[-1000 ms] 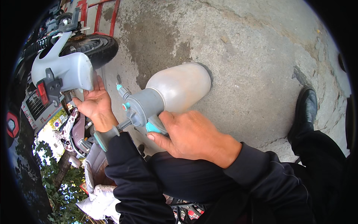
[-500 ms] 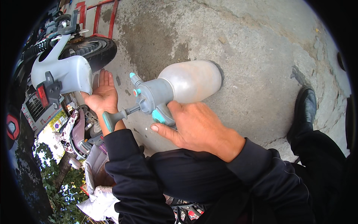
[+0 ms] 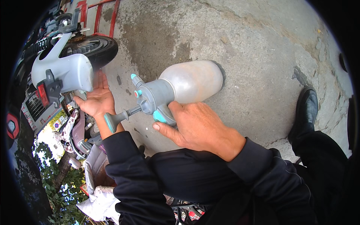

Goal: The person uses a handheld pressure sprayer to clean the rear fender and under-seat area of a silver motorcycle. They spray water onto the fender, then move to the underside of the seat to spray the frame and mechanical parts. The person sets the sprayer down and briefly touches the cleaned area with their hand.

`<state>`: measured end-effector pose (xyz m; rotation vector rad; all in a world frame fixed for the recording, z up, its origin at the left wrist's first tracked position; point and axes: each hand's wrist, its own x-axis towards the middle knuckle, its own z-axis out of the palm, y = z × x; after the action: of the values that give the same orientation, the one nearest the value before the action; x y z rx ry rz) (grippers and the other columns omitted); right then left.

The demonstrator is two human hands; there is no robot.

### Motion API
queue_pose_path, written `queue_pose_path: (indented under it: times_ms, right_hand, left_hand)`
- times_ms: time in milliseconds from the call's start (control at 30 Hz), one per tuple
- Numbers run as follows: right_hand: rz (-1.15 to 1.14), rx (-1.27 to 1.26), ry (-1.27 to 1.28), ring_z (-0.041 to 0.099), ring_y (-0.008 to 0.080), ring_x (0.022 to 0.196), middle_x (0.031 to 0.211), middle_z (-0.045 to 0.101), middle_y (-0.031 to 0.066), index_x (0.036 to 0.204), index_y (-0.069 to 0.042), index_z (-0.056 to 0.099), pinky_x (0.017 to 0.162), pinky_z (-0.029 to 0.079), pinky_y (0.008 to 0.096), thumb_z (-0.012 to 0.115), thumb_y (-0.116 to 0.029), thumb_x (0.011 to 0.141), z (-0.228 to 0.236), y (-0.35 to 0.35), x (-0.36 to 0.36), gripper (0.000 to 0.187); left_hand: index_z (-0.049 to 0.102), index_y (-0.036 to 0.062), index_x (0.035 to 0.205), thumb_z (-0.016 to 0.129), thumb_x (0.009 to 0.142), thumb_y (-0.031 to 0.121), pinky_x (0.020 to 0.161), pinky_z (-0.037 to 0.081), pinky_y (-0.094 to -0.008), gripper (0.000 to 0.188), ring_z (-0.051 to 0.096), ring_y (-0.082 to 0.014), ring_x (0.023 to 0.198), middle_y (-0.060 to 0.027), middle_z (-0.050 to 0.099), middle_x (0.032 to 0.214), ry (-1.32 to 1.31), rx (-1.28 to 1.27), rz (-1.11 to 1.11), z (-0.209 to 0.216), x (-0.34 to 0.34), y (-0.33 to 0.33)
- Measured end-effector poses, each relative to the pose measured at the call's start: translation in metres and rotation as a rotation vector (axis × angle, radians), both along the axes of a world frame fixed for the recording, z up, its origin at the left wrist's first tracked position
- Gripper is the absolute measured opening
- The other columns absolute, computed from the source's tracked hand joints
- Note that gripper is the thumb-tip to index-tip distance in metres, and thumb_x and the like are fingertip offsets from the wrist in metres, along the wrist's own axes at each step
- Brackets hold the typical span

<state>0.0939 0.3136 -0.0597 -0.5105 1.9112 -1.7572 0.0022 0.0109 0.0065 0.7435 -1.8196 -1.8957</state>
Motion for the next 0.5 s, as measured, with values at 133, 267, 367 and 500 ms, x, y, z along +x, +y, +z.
queue_pose_path:
  times_ms: [133,267,367,500]
  right_hand:
    - [-0.007,0.015,0.022,0.07,0.0433,0.062,0.061,0.064,0.0251,0.084,0.009,0.062,0.061,0.056,0.0501,0.063,-0.049,0.099,-0.001,-0.003,0.002,0.06]
    - [0.016,0.026,0.014,0.07,0.0435,0.062,0.061,0.064,0.0256,0.085,0.009,0.062,0.061,0.056,0.0504,0.063,-0.049,0.1,0.0,-0.003,0.002,0.061]
    - [0.017,0.03,0.016,0.07,0.0436,0.063,0.062,0.065,0.0256,0.086,0.01,0.062,0.062,0.056,0.0506,0.062,-0.05,0.1,0.0,-0.003,0.002,0.061]
    - [-0.02,0.022,0.041,0.07,0.0436,0.063,0.063,0.065,0.0257,0.087,0.01,0.063,0.063,0.056,0.0508,0.062,-0.05,0.1,-0.001,-0.005,0.002,0.061]
  left_hand:
    - [0.038,-0.0045,0.154,0.026,0.1,0.076,0.124,0.03,-0.0552,0.097,0.042,-0.0425,0.147,-0.0286,0.048,0.153,0.057,-0.003,0.043,0.012,0.002,-0.004]
    - [0.044,-0.004,0.148,0.025,0.103,0.073,0.124,0.031,-0.0549,0.091,0.044,-0.0381,0.147,-0.0222,0.052,0.154,0.132,0.017,0.106,0.019,0.002,-0.009]
    - [0.04,-0.0042,0.151,0.025,0.102,0.072,0.121,0.033,-0.058,0.092,0.047,-0.0407,0.143,-0.0247,0.052,0.153,0.159,-0.02,0.089,0.019,0.0,-0.013]
    - [0.038,-0.0038,0.154,0.025,0.102,0.071,0.12,0.033,-0.0584,0.092,0.047,-0.0413,0.143,-0.0245,0.052,0.153,0.166,-0.026,0.081,0.017,-0.001,-0.015]
